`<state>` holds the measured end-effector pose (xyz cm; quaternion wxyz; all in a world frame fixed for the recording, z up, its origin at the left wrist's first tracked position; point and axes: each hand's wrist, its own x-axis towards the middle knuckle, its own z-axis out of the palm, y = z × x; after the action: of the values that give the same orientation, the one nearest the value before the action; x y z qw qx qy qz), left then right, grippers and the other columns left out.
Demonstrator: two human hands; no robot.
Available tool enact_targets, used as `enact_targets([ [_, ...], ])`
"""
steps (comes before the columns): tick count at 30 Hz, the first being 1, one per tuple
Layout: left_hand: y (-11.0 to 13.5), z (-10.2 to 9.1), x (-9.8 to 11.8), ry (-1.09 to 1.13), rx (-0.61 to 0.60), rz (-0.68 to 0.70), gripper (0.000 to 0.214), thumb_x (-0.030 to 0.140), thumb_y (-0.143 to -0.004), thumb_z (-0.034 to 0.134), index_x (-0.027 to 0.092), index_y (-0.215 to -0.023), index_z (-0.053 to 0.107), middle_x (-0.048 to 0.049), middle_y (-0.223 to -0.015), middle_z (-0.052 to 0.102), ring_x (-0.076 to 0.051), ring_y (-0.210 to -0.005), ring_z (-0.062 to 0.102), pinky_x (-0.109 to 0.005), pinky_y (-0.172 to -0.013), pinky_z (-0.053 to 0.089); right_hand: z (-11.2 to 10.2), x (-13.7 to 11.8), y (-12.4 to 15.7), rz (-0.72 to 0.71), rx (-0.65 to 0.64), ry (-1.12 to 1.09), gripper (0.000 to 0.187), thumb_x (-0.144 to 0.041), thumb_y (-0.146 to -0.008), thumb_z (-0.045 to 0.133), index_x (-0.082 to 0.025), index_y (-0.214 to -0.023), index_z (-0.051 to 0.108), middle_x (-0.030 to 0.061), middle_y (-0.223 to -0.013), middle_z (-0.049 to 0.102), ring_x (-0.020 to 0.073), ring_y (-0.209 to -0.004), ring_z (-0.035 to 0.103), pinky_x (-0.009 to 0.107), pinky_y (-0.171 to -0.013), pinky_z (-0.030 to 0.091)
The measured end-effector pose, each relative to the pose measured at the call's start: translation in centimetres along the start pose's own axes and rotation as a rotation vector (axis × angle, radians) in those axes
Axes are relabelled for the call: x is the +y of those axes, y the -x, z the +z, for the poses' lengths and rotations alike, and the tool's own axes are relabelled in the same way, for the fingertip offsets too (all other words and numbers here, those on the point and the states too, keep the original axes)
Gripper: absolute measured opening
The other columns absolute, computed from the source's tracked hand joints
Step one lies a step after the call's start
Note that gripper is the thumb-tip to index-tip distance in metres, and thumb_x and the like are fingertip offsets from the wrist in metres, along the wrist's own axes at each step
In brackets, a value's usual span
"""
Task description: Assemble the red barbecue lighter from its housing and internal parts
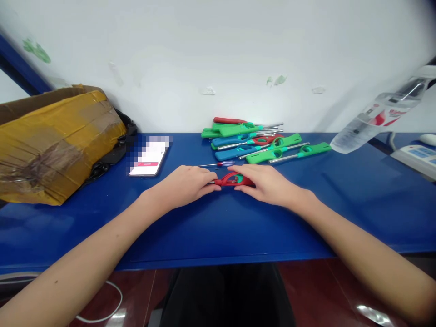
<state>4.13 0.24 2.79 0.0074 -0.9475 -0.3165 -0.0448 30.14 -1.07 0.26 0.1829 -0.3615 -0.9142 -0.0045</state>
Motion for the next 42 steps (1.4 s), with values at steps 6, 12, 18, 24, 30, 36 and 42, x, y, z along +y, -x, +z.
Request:
enact_targets([
  [6,0.2,-0.2,-1.3,0.128,0.001,-0.014,0.030,0.037,-0.102,0.045,0.021,-0.097,0.069,-0.0014,-0.084,0.067,-0.016,-0.074,0.061,-0.026,-0.066,0.041,0.3,-0.2,0.1,-0.085,0.112,0.162,0.042,-0.025,-0.094,0.060,-0.011,-0.133,0.057,0.0102,-0.099,0.074,0.0239,-0.082,0.068,0.034,-0.069,0.053],
  [12,-0.2,0.6,-1.4,0.175,0.126,0.077,0.036,0.034,-0.102,0.044,0.015,-0.083,0.069,-0.0015,-0.070,0.055,-0.013,-0.063,0.052,-0.025,-0.062,0.039,0.5,-0.1,0.2,-0.130,0.289,0.244,0.032,-0.019,-0.093,0.059,-0.014,-0.124,0.064,0.0069,-0.099,0.076,0.0198,-0.077,0.067,0.032,-0.066,0.049],
  [18,0.0,1.1,-1.3,0.098,0.221,0.050,0.030,0.036,-0.102,0.046,0.019,-0.113,0.068,-0.0013,-0.076,0.060,-0.013,-0.067,0.056,-0.024,-0.063,0.039,0.6,-0.3,0.0,-0.137,0.423,0.290,0.022,-0.017,-0.092,0.060,-0.017,-0.112,0.070,0.0023,-0.094,0.078,0.0172,-0.072,0.065,0.031,-0.063,0.048],
  [24,0.3,0.6,-0.6,-0.078,0.290,-0.039,0.031,0.042,-0.100,0.047,0.023,-0.106,0.071,0.0001,-0.072,0.061,-0.013,-0.060,0.054,-0.025,-0.051,0.028,0.4,-0.3,-0.1,-0.169,0.516,0.282,0.022,-0.014,-0.089,0.064,-0.017,-0.110,0.071,0.0027,-0.093,0.078,0.0170,-0.075,0.067,0.029,-0.067,0.050],
  [30,0.2,0.3,0.0,-0.159,0.289,-0.081,0.034,0.043,-0.100,0.046,0.021,-0.091,0.071,-0.0003,-0.067,0.059,-0.013,-0.058,0.053,-0.026,-0.049,0.022,0.5,-0.2,-0.1,-0.168,0.534,0.277,0.023,-0.014,-0.089,0.064,-0.019,-0.110,0.071,0.0023,-0.092,0.078,0.0164,-0.075,0.068,0.028,-0.067,0.051],
  [36,0.3,0.3,0.3,-0.205,0.329,-0.142,0.038,0.047,-0.097,0.048,0.020,-0.083,0.070,-0.0013,-0.066,0.062,-0.015,-0.057,0.055,-0.026,-0.048,0.018,0.5,-0.3,-0.1,-0.160,0.550,0.275,0.025,-0.014,-0.088,0.066,-0.019,-0.113,0.071,0.0028,-0.091,0.078,0.0166,-0.076,0.068,0.028,-0.070,0.051],
  [42,0.4,0.1,0.5,-0.204,0.296,-0.165,0.041,0.050,-0.097,0.048,0.019,-0.080,0.068,-0.0026,-0.067,0.064,-0.015,-0.056,0.054,-0.028,-0.048,0.018,0.4,-0.2,0.0,-0.147,0.521,0.257,0.028,-0.015,-0.089,0.065,-0.020,-0.116,0.071,0.0043,-0.093,0.078,0.0180,-0.079,0.069,0.030,-0.072,0.053],
])
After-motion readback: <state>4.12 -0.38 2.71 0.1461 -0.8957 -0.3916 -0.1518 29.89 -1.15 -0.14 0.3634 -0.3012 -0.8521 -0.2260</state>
